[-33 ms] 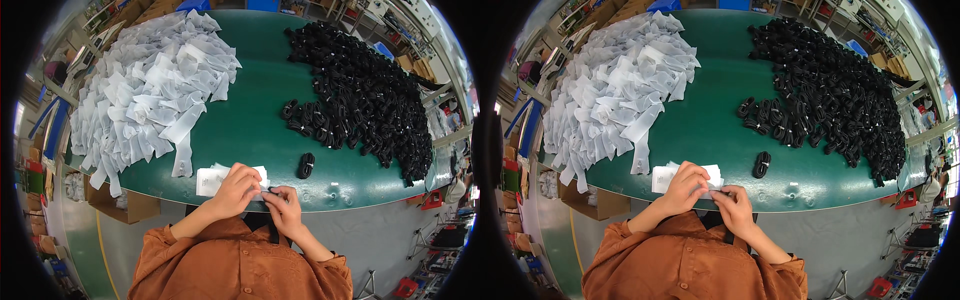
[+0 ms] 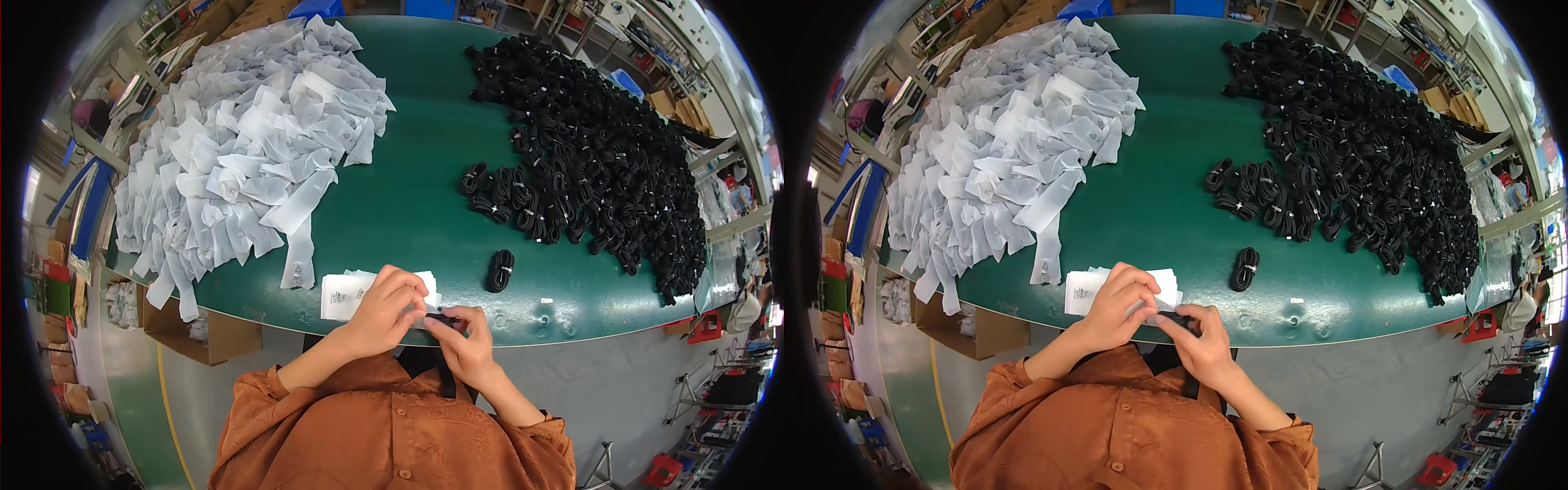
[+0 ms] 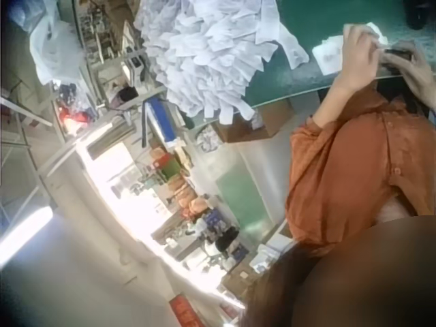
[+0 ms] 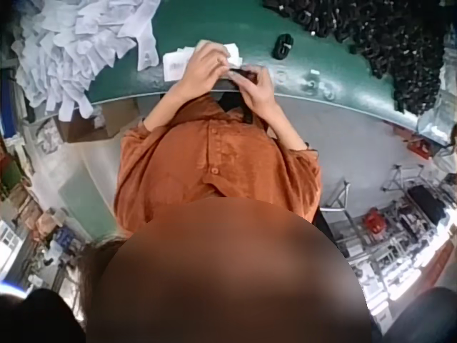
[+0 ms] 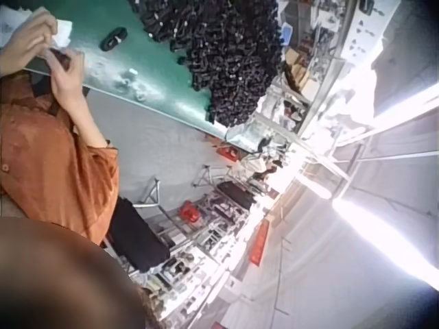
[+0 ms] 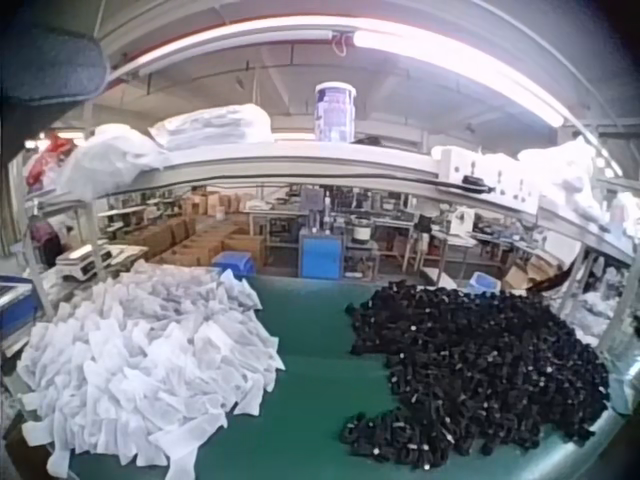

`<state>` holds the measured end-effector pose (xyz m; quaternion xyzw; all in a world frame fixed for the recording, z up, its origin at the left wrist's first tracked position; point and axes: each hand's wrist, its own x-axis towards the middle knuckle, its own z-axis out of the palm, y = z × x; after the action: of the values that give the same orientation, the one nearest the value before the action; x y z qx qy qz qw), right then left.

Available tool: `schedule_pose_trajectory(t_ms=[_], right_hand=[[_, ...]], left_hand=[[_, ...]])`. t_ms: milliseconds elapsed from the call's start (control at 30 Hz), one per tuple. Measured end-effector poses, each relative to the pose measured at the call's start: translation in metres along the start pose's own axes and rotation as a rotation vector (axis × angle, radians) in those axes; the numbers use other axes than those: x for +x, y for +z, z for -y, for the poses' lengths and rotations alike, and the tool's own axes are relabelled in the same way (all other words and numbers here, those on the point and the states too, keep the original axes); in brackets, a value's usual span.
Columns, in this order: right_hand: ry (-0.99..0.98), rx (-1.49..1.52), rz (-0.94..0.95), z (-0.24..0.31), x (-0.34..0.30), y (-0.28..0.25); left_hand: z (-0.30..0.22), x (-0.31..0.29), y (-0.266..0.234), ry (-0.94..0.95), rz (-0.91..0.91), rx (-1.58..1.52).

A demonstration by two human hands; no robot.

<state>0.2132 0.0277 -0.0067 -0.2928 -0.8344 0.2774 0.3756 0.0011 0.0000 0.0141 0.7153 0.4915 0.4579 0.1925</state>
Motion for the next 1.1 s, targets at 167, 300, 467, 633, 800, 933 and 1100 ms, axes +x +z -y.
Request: schedule_pose_trajectory(t_ms=[167, 300, 467, 633, 800, 933, 1100], right_hand=[[0.039, 0.312, -0.201, 0.008, 0.012, 0.009], [-0.023, 0.084, -0.312, 0.005, 0.035, -0.004], [0.203, -0.497, -0.393, -0.041, 0.047, -0.031], [0.479, -0.603, -0.176, -0.063, 0.033, -0.025], [0.365, -0.561, -0.172, -0.064, 0.026, -0.028], [0.339, -0.284, -0.132, -0.067, 0.013, -0.022], [0.873, 0.954, -0.043, -0.046, 0.018, -0.015]], left_hand=[[-0.006, 0.009, -0.008, -0.087, 0.022, -0.166], [0.008, 0.023, -0.035, -0.315, -0.113, -0.551], [0.056, 0.059, -0.112, -0.387, -0.483, -0.924], [0.088, 0.065, -0.126, -0.481, -0.308, -0.466], [0.119, 0.063, -0.151, -0.374, -0.793, -0.057], [0.061, 0.035, -0.079, -0.226, -0.356, 0.084], [0.018, -0.009, 0.005, -0.247, 0.125, 0.04]])
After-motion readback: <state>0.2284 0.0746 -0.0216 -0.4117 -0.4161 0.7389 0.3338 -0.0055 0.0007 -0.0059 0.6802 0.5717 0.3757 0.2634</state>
